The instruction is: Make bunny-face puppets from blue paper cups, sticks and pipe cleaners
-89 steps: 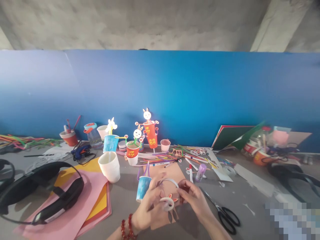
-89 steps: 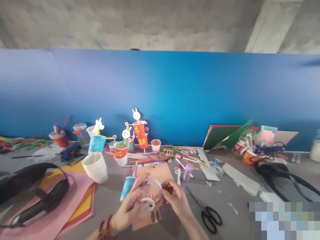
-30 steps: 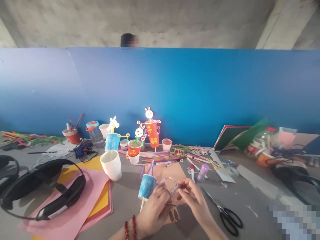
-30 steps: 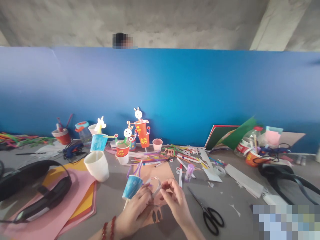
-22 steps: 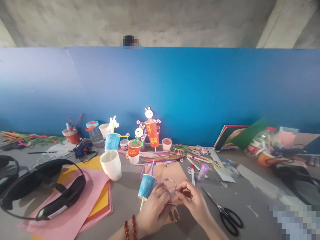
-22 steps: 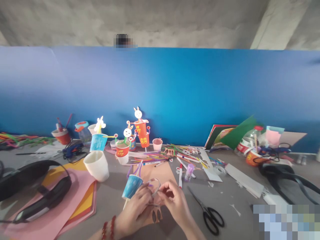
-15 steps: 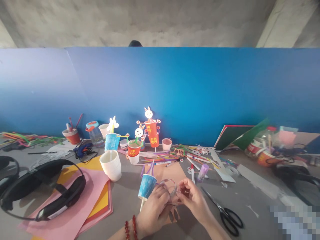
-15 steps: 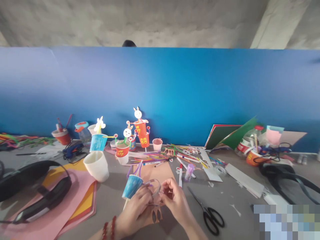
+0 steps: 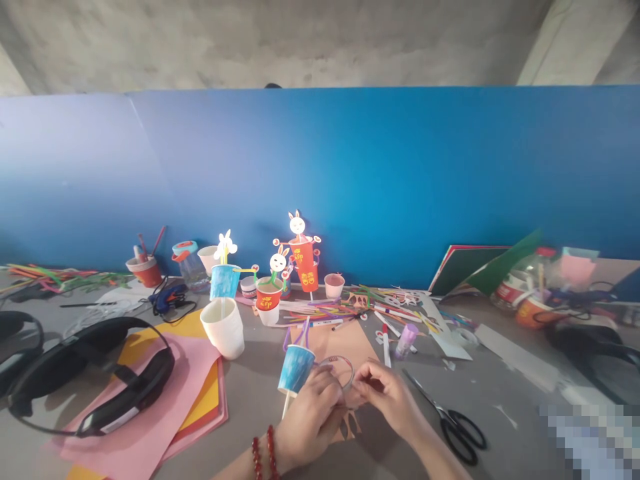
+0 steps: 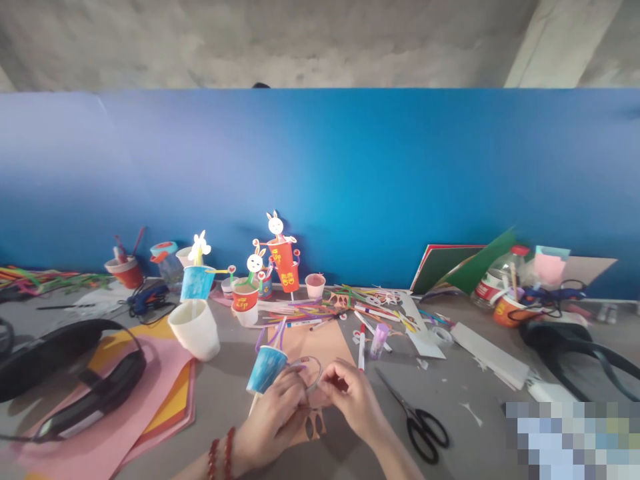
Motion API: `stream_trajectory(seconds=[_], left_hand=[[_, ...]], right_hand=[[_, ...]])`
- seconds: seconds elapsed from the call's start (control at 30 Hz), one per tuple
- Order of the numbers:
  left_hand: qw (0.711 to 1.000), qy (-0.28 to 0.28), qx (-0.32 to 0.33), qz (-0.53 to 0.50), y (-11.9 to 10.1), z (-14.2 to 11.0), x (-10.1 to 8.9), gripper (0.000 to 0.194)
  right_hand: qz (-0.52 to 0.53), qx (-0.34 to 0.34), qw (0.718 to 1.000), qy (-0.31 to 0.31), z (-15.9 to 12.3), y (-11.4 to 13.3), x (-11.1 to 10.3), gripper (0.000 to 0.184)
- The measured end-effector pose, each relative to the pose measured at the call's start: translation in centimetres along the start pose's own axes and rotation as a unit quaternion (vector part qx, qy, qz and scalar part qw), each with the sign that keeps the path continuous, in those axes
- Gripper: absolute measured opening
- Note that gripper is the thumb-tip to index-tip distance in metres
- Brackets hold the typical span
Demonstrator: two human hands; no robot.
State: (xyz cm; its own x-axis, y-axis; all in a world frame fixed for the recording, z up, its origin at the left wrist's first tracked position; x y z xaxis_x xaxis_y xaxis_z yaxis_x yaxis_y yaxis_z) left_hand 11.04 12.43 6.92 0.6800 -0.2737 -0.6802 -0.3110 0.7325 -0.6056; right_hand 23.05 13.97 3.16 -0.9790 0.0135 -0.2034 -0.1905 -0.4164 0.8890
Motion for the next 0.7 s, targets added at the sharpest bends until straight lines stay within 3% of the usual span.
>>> stream_trajectory(seconds=[0.1, 0.17, 0.27, 0.33, 0.43, 0.53, 0.63, 0.7], left_hand=[[1.000, -0.016, 0.003, -0.015, -0.1, -0.1, -0.4, 0.016], [0.999, -0.024, 0.003, -0.025, -0.2, -0.2, -0.9, 0.016], [0.999, -0.017, 0.012, -0.028, -1.0, -0.6, -1.2, 0.014], [0.999, 0.012, 0.006, -0.034, -1.3, -0.6, -0.8, 0.016], [0.995, 0.070, -0.027, -0.062, -1.2, -0.3, 0.5, 0.016], [0.985, 0.110, -0.060, -0.121, -0.8, 0.0, 1.6, 0.013], [0.955, 0.132, -0.105, -0.245, 0.1, -0.2, 2.0, 0.010], [0.927, 0.110, -0.129, -0.335, 1.0, -0.2, 1.6, 0.019]], right_hand=[[0.116, 0.066, 0.990, -0.052, -0.5, -1.1, 0.6, 0.029], [0.201, 0.111, 0.965, -0.125, -1.0, -2.4, 0.1, 0.030], [0.244, 0.120, 0.926, -0.261, -1.6, -4.0, -3.0, 0.035], [0.232, 0.105, 0.918, -0.305, -1.6, -4.5, -5.1, 0.036], [0.201, 0.091, 0.927, -0.303, -1.5, -4.6, -6.1, 0.033], [0.142, 0.068, 0.961, -0.226, -0.9, -3.7, -4.6, 0.032], [0.098, 0.063, 0.979, -0.165, -0.5, -3.1, -2.9, 0.035], [0.091, 0.062, 0.981, -0.162, -0.4, -2.8, -2.7, 0.035]])
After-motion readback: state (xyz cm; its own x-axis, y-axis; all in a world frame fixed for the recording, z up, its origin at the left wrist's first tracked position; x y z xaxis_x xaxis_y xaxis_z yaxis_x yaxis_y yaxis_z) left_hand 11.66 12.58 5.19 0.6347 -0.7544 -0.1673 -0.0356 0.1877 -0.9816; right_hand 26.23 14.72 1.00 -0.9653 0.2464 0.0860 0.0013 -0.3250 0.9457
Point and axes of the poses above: each hand's wrist, its own z-axis towards the middle knuckle, its own x-axis out of the palm, y = z × x, the point moved 10 cm from there along z, towards the middle knuckle, and after that the axes turned 13 degrees about -x, right-handed, at the moved point
